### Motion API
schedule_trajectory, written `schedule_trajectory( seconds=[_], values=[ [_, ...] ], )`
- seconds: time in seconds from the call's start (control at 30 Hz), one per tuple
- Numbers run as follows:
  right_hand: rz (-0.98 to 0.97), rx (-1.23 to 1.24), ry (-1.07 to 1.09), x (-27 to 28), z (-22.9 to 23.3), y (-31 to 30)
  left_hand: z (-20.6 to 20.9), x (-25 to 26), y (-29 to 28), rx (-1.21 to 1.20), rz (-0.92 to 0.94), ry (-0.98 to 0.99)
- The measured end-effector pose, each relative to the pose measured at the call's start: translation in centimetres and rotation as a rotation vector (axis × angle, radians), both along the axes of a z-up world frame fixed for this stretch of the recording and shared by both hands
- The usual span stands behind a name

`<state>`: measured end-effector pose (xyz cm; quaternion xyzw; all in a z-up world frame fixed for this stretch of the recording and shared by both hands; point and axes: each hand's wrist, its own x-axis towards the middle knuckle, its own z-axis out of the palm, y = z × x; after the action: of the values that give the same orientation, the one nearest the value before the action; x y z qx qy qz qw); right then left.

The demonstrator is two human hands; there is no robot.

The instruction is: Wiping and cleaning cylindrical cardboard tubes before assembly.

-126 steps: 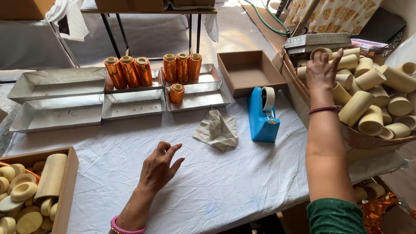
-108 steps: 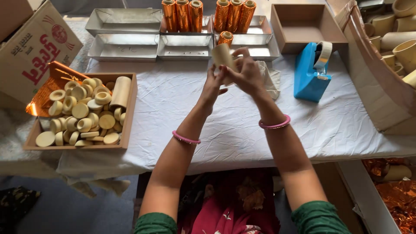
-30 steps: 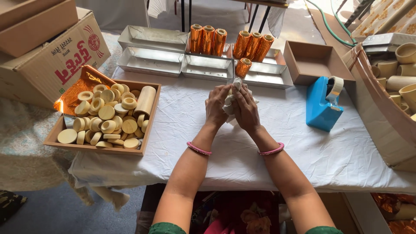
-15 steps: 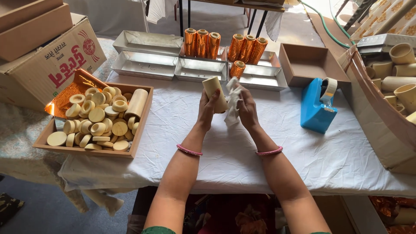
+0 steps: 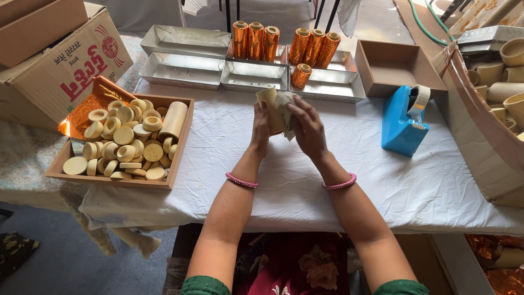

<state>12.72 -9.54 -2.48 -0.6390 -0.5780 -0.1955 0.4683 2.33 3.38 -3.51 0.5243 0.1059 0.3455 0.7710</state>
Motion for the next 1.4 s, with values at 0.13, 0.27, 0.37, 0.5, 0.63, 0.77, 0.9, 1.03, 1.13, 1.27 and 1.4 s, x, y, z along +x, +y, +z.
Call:
schedule_trajectory(
  seconds=[0.13,0.27,0.37,0.5,0.63,0.77,0.9,1.03,1.13,1.27,1.4],
  values=[
    [0.002,-0.048,-0.291,-2.5,1.2,0.3,-0.2,-0.1,-0.9,-0.009,-0.173,0.039],
    [0.008,-0.054,-0.302,-2.2,0.9,0.3,0.9,-0.6,-1.5,0.094,-0.241,0.116],
    [0.083,-0.116,-0.370,-3.1,1.2,0.2,-1.0,0.3,0.3,0.034,-0.224,0.024],
    [0.072,-0.221,-0.538,-4.0,1.7,0.7,-0.7,-0.1,1.4,-0.172,-0.280,-0.107],
    [0.030,-0.123,-0.468,-2.6,1.1,0.5,0.5,-0.2,-0.5,-0.045,-0.312,0.052],
    [0.006,0.094,-0.208,-1.2,1.4,-0.2,1.7,0.0,-2.3,0.184,-0.322,0.218],
    [0.084,0.057,-0.100,-1.2,0.2,0.1,0.5,0.0,-1.5,0.081,-0.206,0.001],
    [0.102,-0.073,-0.297,-2.6,0.4,0.3,-1.4,0.4,0.9,-0.162,-0.211,-0.210],
    [0.026,-0.076,-0.488,-2.8,1.5,0.0,-4.0,2.2,1.4,-0.253,-0.319,-0.165],
    [-0.060,0.092,-0.377,-2.8,2.7,-0.8,-0.8,1.0,-1.1,-0.075,-0.396,-0.003],
    [-0.040,0.128,-0.260,-1.9,1.7,-0.4,2.1,-0.8,-2.3,0.034,-0.295,0.034]
  ],
)
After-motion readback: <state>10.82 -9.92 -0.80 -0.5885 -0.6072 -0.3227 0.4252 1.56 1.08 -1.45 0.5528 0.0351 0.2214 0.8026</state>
